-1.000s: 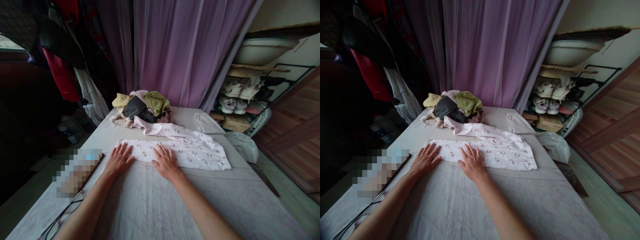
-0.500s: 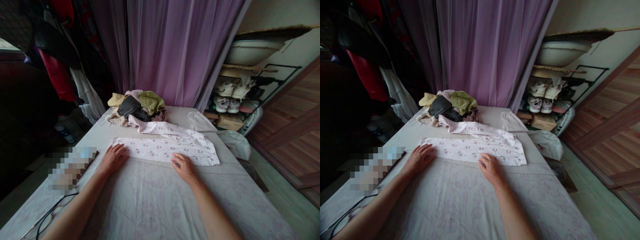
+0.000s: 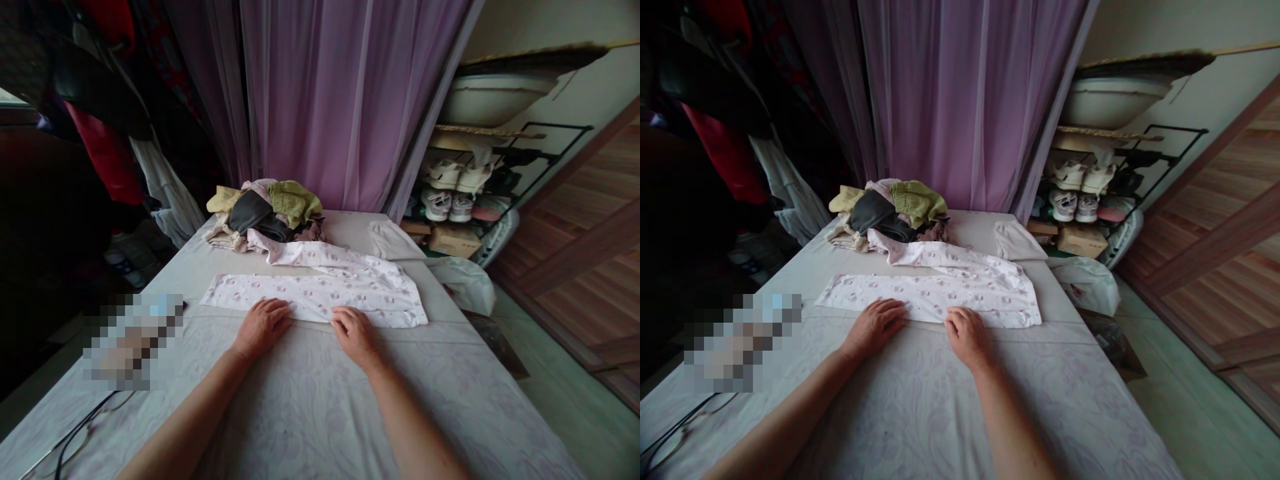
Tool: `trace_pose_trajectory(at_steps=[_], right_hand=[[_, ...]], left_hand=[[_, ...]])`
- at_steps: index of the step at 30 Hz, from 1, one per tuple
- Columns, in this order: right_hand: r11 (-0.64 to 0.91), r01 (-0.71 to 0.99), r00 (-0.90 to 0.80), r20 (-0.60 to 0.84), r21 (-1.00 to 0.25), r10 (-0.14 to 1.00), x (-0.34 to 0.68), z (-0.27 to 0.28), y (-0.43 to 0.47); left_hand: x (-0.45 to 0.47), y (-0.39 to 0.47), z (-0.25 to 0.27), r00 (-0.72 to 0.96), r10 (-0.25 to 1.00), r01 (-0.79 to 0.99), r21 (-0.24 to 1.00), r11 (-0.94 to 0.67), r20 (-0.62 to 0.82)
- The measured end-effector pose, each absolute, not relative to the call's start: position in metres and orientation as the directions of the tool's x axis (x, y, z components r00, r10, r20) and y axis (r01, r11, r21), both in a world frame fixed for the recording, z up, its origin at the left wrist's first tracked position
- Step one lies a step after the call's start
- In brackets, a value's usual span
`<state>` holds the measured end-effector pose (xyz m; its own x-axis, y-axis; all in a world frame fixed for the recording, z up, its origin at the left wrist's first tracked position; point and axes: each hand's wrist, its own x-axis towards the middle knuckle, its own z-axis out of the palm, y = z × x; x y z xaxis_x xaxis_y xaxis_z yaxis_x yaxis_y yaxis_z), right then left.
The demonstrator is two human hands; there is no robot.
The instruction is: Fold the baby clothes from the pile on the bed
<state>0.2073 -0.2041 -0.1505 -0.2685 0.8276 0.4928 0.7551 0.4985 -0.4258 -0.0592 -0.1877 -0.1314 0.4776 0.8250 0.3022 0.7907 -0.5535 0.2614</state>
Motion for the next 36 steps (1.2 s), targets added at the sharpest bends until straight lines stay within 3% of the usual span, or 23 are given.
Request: trace_pose_trajectory(at_steps=[9,25,36], right_hand=[[0.517,0.747,-0.286,0.500,-0.418,0.818,0.206,-0.150,-0.203],[0.410,0.844,-0.194,0.516,-0.345,0.834,0.328,-0.160,-0.208],[0.434,0.844,-0.229,0.518,-0.316,0.824,0.356,-0.157,-0.211]], left_hand=[[-0.060,-0.185,-0.139,0.466,0.782,0.774,0.238,-0.587,0.413],[-0.002,-0.187,-0.135,0.560,0.728,0.672,0.297,-0.679,0.397],[0.032,-0.184,-0.135,0.572,0.716,0.649,0.313,-0.694,0.401]])
